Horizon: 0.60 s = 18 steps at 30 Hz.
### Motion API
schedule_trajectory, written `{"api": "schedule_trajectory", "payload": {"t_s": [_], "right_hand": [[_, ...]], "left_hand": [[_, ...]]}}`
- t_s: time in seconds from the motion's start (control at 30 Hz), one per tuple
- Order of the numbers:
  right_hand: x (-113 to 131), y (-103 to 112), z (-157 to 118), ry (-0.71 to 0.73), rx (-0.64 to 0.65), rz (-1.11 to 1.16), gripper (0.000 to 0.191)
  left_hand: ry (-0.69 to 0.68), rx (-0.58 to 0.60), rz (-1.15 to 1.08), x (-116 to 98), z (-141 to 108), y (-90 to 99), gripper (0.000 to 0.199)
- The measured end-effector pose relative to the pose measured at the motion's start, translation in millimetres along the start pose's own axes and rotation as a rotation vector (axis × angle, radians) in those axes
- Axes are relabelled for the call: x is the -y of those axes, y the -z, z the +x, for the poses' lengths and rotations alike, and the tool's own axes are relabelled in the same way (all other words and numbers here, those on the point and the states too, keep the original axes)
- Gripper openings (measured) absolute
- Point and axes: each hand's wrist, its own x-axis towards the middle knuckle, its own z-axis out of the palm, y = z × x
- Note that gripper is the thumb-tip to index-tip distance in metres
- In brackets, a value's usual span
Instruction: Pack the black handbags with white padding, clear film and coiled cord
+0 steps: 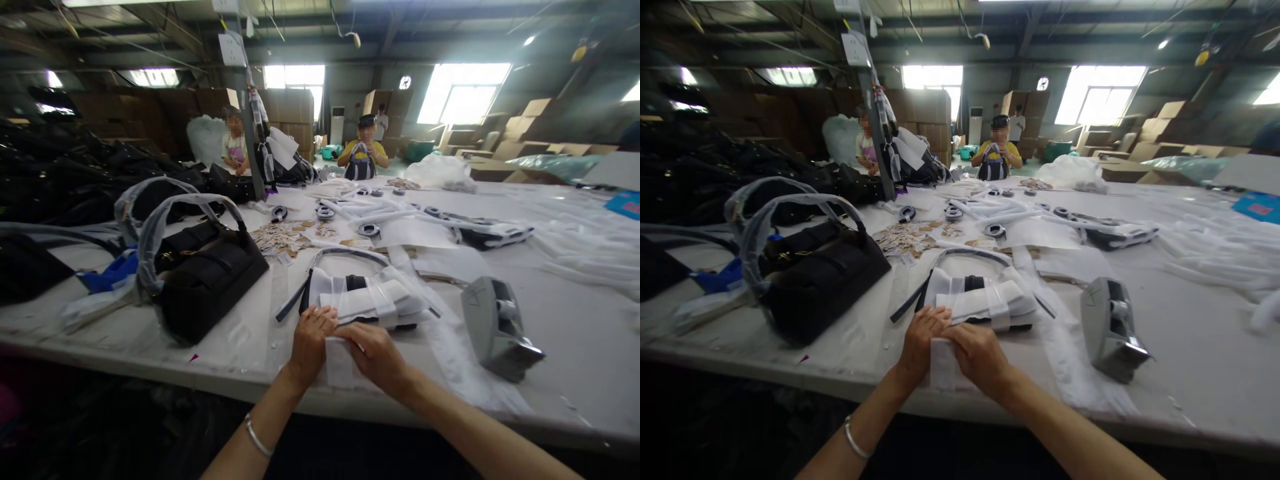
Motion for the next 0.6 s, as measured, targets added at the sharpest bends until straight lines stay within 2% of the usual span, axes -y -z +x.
{"api": "schedule_trajectory", "payload": {"t_s": [0.1, 0.2, 0.27, 0.37, 0.6], "right_hand": [[-22.3, 14.4, 45.7, -0.294, 0.014, 0.009, 0.023], [-48.3, 19.6, 78.8, -0.556, 0.155, -0.038, 0.013], [-61.9, 18.3, 90.4, -0.625, 0.234, -0.045, 0.012], [-74.9, 15.0, 96.8, -0.668, 0.279, -0.046, 0.007], [-94.1, 17.7, 104.9, -0.827, 0.338, 0.022, 0.014]], "left_hand": [[0.088, 0.041, -0.013, -7.2, 1.0, 7.1, 0.021], [0.260, 0.074, -0.050, -15.1, 7.8, 10.4, 0.012], [0.355, 0.067, -0.049, -18.3, 15.3, 8.2, 0.005], [0.429, 0.032, 0.015, -20.1, 26.4, 0.0, 0.013], [0.426, -0.018, 0.181, -21.1, 34.1, -11.5, 0.020]]}}
